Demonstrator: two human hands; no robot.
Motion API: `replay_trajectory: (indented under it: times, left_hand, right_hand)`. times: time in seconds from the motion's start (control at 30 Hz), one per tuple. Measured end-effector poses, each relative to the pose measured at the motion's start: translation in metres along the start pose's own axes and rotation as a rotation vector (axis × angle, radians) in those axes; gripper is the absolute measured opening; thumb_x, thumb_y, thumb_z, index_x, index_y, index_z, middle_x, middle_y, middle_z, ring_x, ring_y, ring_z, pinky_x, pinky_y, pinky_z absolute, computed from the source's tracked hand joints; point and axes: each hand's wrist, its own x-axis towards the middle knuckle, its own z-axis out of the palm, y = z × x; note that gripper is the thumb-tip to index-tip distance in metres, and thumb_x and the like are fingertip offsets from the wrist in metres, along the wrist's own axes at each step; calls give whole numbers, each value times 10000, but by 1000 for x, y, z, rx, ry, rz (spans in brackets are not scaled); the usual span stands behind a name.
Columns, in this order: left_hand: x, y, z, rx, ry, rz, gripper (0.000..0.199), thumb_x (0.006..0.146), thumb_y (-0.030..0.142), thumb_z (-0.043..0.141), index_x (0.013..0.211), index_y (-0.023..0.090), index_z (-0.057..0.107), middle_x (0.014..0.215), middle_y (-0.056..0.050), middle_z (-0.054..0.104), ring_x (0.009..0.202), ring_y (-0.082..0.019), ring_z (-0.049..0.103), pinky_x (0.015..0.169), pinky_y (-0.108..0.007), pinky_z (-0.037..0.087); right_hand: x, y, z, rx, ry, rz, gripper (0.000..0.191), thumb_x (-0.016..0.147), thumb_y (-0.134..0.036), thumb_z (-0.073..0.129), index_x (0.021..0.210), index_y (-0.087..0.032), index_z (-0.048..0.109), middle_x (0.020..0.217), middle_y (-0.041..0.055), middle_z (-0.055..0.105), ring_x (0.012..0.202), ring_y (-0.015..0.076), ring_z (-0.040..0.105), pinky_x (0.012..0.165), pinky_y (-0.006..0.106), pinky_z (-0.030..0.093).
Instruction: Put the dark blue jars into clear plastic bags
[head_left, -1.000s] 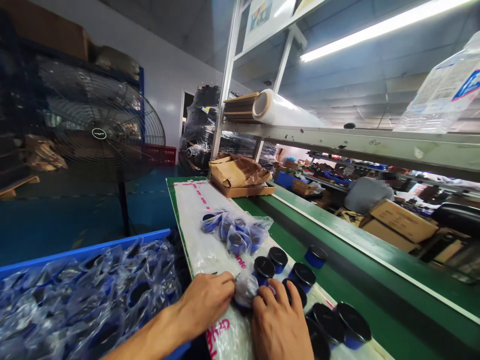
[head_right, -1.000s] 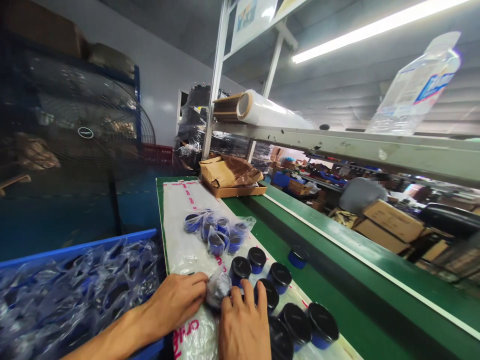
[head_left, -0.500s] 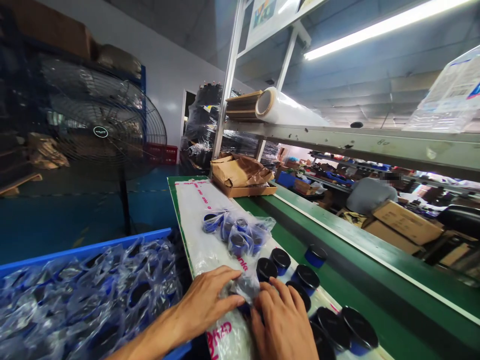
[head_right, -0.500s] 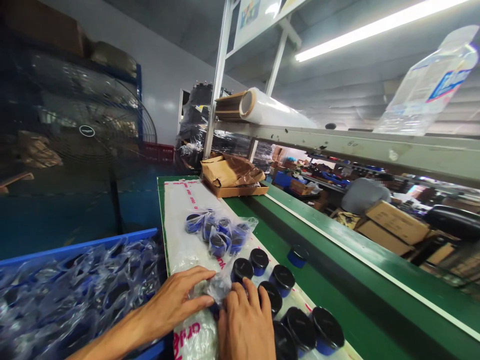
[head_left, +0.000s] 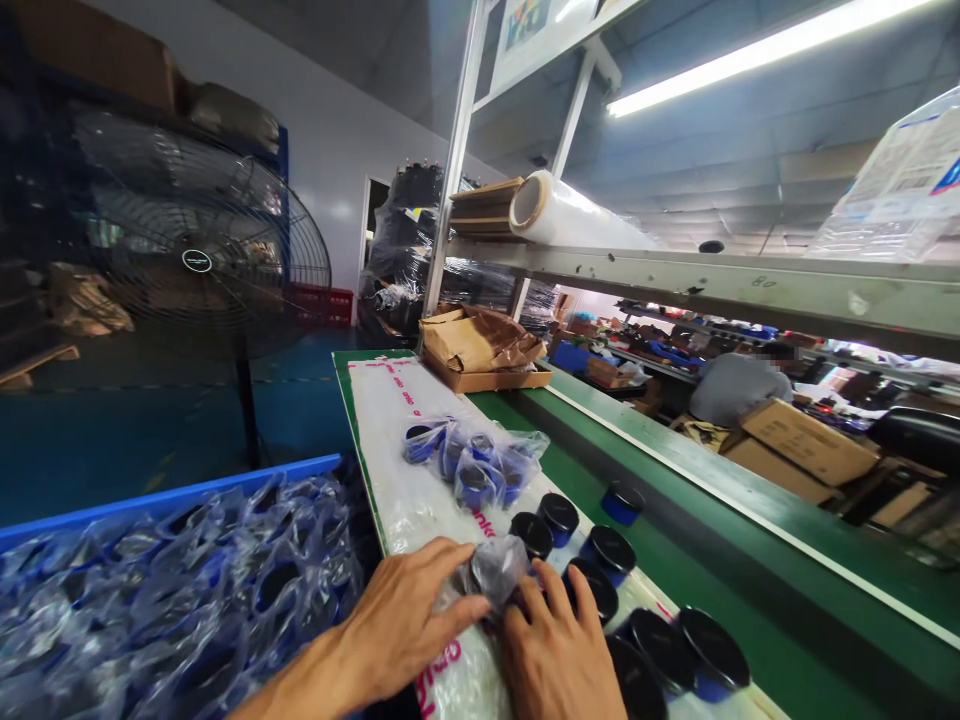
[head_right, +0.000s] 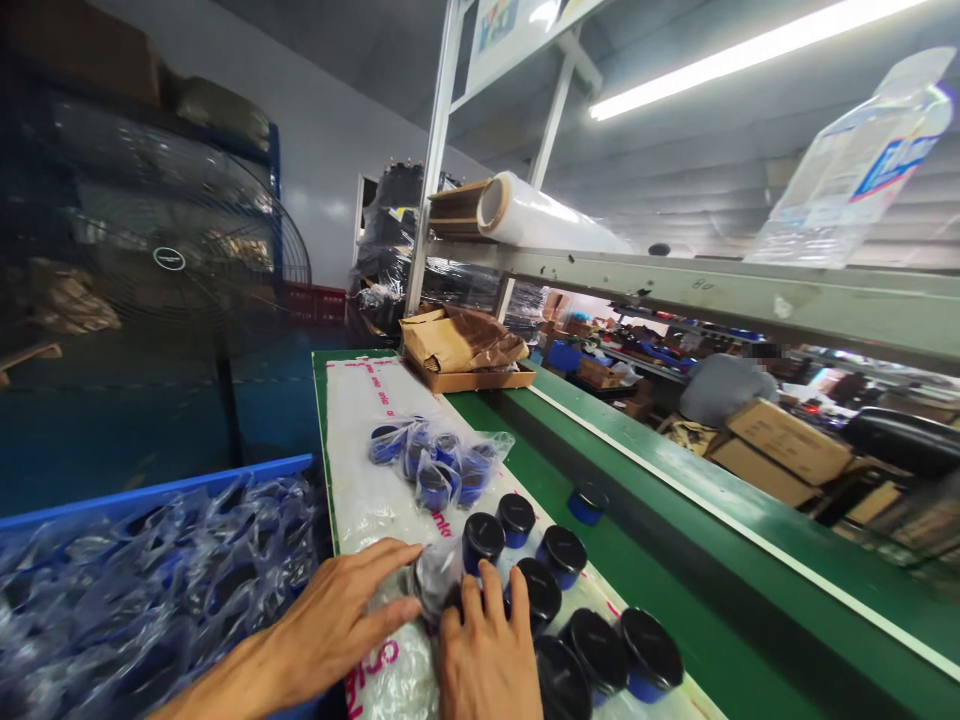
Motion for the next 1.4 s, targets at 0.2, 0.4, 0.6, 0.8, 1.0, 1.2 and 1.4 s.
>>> replay_trajectory:
  times: [0.2, 0.4, 0.6, 0.8, 1.0, 1.2, 1.4]
  left_hand:
    - [9, -3, 6, 107, -44, -35, 99, 913, 231, 688, 1010, 231, 666, 1062, -20, 693, 928, -224, 723, 794, -306, 548]
    - [13, 3, -2, 175, -95, -89, 192, 878, 282, 720, 1050, 217, 666, 1125, -46, 669, 939, -268, 733, 789, -356, 550]
    - [15, 1, -2, 63, -38, -109, 460, 791, 405, 821, 1159, 214, 623, 1160, -34, 651, 938, -259, 721, 778, -342, 526]
    - [19, 3, 6, 143, -89, -70, 198, 825, 262, 728, 970, 182, 620, 1068, -37, 629, 887, -253, 701, 740, -334, 475]
    - [25, 5, -14, -52, -88, -143, 310, 934, 472, 592, 782, 204, 566, 894, 5, 621, 816, -203, 646, 714, -301, 417]
    - [23, 3, -16, -148, -131, -247, 573, 1002, 639, 362, 676, 196, 520, 707, 16, 585, 707, -186, 574, 640, -291, 336]
    - [25, -2, -17, -169, -157, -239, 469, 912, 597, 577, 683, 188, 604, 689, 32, 590, 680, -162, 555, 579, -268, 270]
  right_hand:
    - [7, -3, -6, 16, -60, 32, 85, 892, -187, 731, 944, -184, 798, 1226, 107, 753, 1342, 357, 540, 1169, 567, 313]
    - [10, -2, -16, -24, -79, 19, 121, 908, -239, 727, 955, -153, 799, 1247, 154, 736, 1355, 378, 522, 1177, 588, 288]
    - [6, 4, -16, 208, 77, 92, 138, 948, -222, 565, 921, -201, 698, 1080, 81, 767, 1218, 308, 619, 1098, 484, 371]
    - [4, -9, 1, 179, 48, 87, 204, 822, -215, 733, 1016, -169, 690, 1228, 113, 738, 1363, 309, 515, 1213, 494, 172]
    - [10, 2, -8, 410, 94, 136, 174, 799, -157, 717, 948, -234, 667, 1039, 54, 726, 1106, 278, 628, 1020, 403, 426]
    - [14, 15, -12, 687, 20, 313, 221, 936, -337, 608, 1084, -231, 733, 1038, 70, 758, 962, 263, 706, 847, 327, 516]
    - [18, 20, -17, 680, -34, 331, 213, 957, -272, 584, 1039, -262, 781, 980, 35, 800, 886, 238, 752, 786, 288, 530]
